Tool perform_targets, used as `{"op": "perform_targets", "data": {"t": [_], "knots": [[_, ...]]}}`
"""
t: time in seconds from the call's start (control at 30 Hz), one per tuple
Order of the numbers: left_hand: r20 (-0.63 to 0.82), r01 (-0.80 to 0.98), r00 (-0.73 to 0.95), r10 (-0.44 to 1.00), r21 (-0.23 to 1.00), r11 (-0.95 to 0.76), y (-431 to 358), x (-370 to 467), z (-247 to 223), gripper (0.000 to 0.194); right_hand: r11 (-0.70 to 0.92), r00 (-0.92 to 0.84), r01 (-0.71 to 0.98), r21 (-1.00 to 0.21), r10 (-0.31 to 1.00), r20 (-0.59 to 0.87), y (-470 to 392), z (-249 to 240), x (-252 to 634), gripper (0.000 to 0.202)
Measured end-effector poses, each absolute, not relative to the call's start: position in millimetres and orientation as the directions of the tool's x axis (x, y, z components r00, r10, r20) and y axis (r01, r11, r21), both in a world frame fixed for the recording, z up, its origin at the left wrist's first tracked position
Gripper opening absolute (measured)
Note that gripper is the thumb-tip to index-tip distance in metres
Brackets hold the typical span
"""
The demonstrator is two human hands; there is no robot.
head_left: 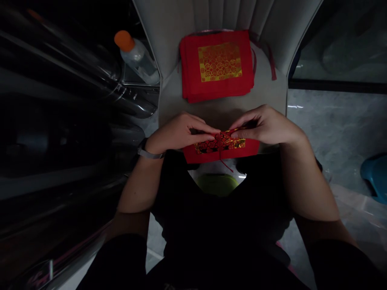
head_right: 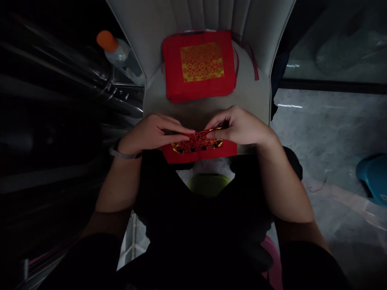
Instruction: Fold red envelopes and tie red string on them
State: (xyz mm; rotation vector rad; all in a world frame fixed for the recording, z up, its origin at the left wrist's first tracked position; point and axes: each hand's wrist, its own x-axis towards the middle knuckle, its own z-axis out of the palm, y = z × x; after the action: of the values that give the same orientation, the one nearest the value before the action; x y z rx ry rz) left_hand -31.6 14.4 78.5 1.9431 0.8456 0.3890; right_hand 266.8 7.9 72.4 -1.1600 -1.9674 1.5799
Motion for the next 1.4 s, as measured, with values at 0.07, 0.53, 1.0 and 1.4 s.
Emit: {"op": "perform_targets", "data": {"t": [0.07, 0.53, 1.0, 1.4], "knots": [[-0.111, 0.425, 0.681, 0.724, 0.865, -0.267, 13, -31, 78, 0.028, 0.027, -0.595, 0.367, -0.93, 0.775, -0.212, 9, 71, 267, 0.046], [-0.116, 0.414, 0.683, 0.721, 0.875, -0.252, 14, -28, 79, 0.023, 0.024, -0.599, 0.368, -0.93, 0.77, -0.217, 11, 68, 268, 0.048], [-0.101, 0.368, 0.572, 0.814, 0.919, -0.144, 16, -28, 69, 0.037, 0.029, -0.363, 0.291, -0.956, 0.928, -0.082, 15, 55, 266, 0.069], [-0.072, 0.053, 0.159, 0.985, 0.996, 0.065, 24, -11, 21, 0.043, -0.327, -0.138, -0.296, -0.898, 0.945, -0.298, 17, 21, 232, 0.08]]}}
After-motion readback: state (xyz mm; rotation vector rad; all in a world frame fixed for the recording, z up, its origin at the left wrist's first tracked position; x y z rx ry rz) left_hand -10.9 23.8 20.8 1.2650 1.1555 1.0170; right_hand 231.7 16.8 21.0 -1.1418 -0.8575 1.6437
